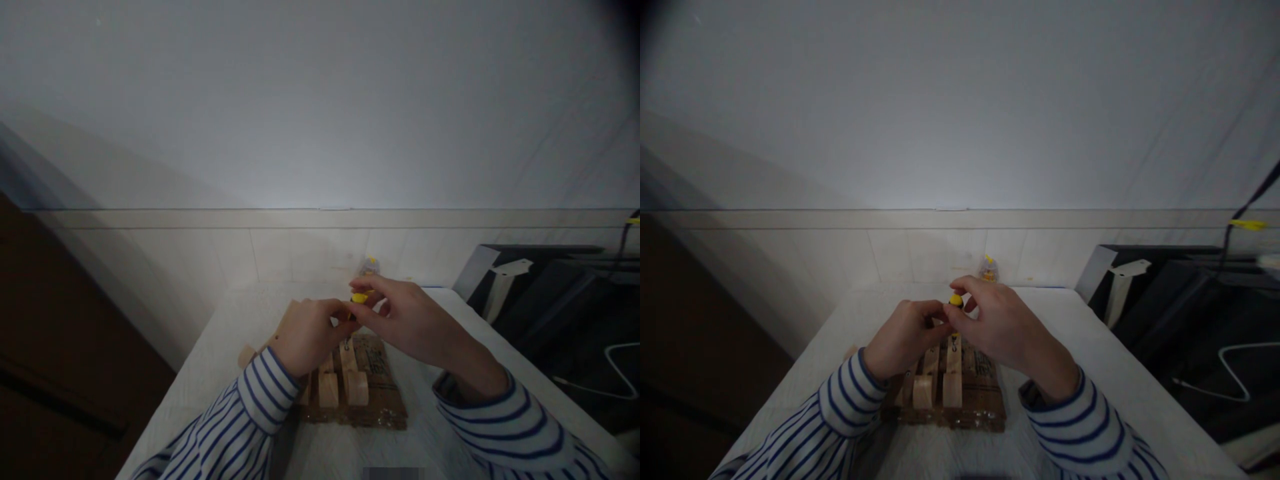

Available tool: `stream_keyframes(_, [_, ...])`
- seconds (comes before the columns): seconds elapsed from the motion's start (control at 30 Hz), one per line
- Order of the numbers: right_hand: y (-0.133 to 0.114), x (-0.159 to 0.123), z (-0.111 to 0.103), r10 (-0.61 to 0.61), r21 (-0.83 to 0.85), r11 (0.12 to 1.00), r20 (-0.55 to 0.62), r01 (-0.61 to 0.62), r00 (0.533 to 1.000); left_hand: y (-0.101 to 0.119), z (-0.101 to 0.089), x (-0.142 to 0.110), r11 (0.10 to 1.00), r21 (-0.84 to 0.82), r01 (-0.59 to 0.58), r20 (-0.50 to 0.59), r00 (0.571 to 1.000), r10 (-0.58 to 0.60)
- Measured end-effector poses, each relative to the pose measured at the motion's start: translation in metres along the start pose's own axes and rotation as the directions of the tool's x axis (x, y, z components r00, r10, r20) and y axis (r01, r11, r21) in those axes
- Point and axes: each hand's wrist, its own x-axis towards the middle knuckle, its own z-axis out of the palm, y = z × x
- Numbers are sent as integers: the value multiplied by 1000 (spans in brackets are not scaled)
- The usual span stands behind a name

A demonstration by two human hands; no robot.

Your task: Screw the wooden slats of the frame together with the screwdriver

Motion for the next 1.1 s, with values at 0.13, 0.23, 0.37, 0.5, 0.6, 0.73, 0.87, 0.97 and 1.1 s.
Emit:
stream_keyframes(0.13, [-4, -1, -2, -60, -40, 997, -12, 59, 998, -2, 1, 0, 1000, -22, 3, 10, 1000, -2])
stream_keyframes(0.23, [-6, -1, -2, -87, -42, 995, -13, 86, 996, -3, 2, 1, 1000, -29, 3, 12, 1000, -3])
stream_keyframes(0.37, [-6, -1, -2, -120, -54, 991, -3, 120, 993, -4, 3, 1, 1000, -13, 12, 16, 1000, -12])
stream_keyframes(0.5, [-5, -2, -1, -137, -60, 989, -7, 137, 991, -4, 3, 0, 1000, -10, 6, 13, 1000, -5])
stream_keyframes(0.6, [-5, -2, -1, -136, -64, 989, -14, 134, 991, -2, 2, 0, 1000, -23, -6, 23, 1000, 7])
stream_keyframes(0.73, [-6, -1, -1, -135, -64, 989, -14, 134, 991, 0, 1, 1, 999, -30, -18, 18, 1000, 18])
stream_keyframes(0.87, [-7, 0, -2, -110, -61, 992, -13, 109, 994, 3, 0, 0, 1000, -9, -14, 23, 1000, 14])
stream_keyframes(0.97, [-8, 0, -3, -102, -56, 993, -7, 102, 995, 5, -1, -1, 1000, 1, -12, 23, 1000, 12])
stream_keyframes(1.1, [-8, 0, -4, -99, -47, 994, 8, 99, 995, 6, -2, 0, 1000, 10, -2, 26, 1000, 1])
